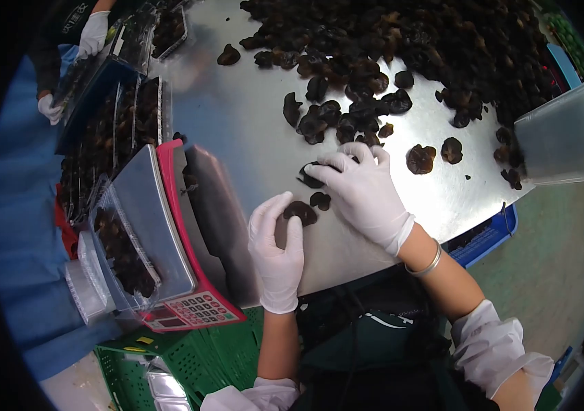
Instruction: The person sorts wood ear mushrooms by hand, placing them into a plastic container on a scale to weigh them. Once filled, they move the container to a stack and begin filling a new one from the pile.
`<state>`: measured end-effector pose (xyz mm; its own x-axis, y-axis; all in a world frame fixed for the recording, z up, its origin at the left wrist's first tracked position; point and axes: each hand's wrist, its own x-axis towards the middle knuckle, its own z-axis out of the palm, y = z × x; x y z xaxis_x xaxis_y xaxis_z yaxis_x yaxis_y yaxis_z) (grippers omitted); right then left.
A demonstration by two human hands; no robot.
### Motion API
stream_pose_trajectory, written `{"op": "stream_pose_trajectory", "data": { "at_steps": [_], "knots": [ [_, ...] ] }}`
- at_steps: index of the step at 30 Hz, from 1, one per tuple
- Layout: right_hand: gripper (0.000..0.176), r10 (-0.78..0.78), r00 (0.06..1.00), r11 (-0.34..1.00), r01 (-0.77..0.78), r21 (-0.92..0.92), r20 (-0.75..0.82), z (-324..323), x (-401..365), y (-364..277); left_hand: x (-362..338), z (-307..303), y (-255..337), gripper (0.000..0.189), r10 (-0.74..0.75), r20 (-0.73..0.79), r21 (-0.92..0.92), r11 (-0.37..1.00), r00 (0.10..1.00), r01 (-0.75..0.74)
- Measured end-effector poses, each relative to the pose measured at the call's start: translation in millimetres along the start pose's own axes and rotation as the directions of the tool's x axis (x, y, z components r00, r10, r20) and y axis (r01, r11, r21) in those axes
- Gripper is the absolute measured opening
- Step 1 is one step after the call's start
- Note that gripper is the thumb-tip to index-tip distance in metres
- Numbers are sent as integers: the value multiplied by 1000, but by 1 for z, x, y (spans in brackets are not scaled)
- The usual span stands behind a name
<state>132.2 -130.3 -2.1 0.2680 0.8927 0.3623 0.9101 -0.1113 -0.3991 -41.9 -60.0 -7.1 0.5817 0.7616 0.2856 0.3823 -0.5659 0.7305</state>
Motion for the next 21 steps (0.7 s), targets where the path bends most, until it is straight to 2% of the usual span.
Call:
{"op": "stream_pose_trajectory", "data": {
  "at_steps": [2, 4, 6, 7, 8, 10, 12, 14, 15, 16, 17, 18, 19, 20, 21],
  "knots": [
    [37, -8, 1000, 1000, 8, -6, 16, -12, 0, 4, 2, 0, 1, 32, -144, -36, -174, 975, 989, 136],
    [36, 77, 991, 970, -50, 236, -106, -41, -11, 10, 2, -2, 1, 31, -144, -41, -211, 969, 989, 132],
    [33, 291, 923, 919, -195, 343, -252, -73, -42, 11, 0, -2, 1, 30, -148, -34, -251, 959, 988, 135],
    [33, 409, 846, 881, -269, 388, -342, -85, -61, 13, 0, -2, 0, 30, -143, -37, -255, 958, 989, 129],
    [32, 534, 703, 831, -335, 444, -470, -85, -90, 26, 1, -1, -1, 30, -137, -40, -259, 958, 990, 122],
    [37, 582, 513, 813, -356, 461, -631, -102, -121, 39, 1, -2, -4, 30, -165, -23, -280, 948, 986, 152],
    [42, 543, 300, 736, -620, 272, -785, -113, -141, 42, 1, -2, -1, 31, -189, -4, -295, 939, 982, 179],
    [42, 538, 269, 726, -629, 277, -799, -114, -151, 41, 7, -2, 11, 32, -14, 5, 46, 999, 1000, 14],
    [41, 563, 367, 757, -588, 284, -740, -112, -152, 39, 8, 0, 17, 32, -8, 11, 42, 999, 1000, 8],
    [41, 576, 463, 785, -545, 296, -674, -110, -152, 36, 8, 2, 24, 33, 76, 89, 128, 988, 993, -87],
    [39, 651, 502, 759, -433, 486, -569, -98, -150, 33, 9, 4, 28, 34, 156, 170, 204, 960, 973, -190],
    [37, 641, 608, 767, -533, 357, -469, -94, -134, 20, 9, 6, 27, 34, 168, 171, 199, 959, 971, -201],
    [35, 516, 775, 856, -473, 207, -365, -85, -115, 15, 7, 8, 22, 32, 173, 192, 219, 952, 966, -214],
    [36, 408, 898, 871, -329, 364, -165, -80, -99, 11, 5, 11, 16, 30, 175, 212, 239, 945, 961, -225],
    [39, 239, 971, 915, -223, 335, -6, -72, -80, 15, 5, 13, 10, 22, 180, 152, 198, 958, 972, -209]
  ]
}}
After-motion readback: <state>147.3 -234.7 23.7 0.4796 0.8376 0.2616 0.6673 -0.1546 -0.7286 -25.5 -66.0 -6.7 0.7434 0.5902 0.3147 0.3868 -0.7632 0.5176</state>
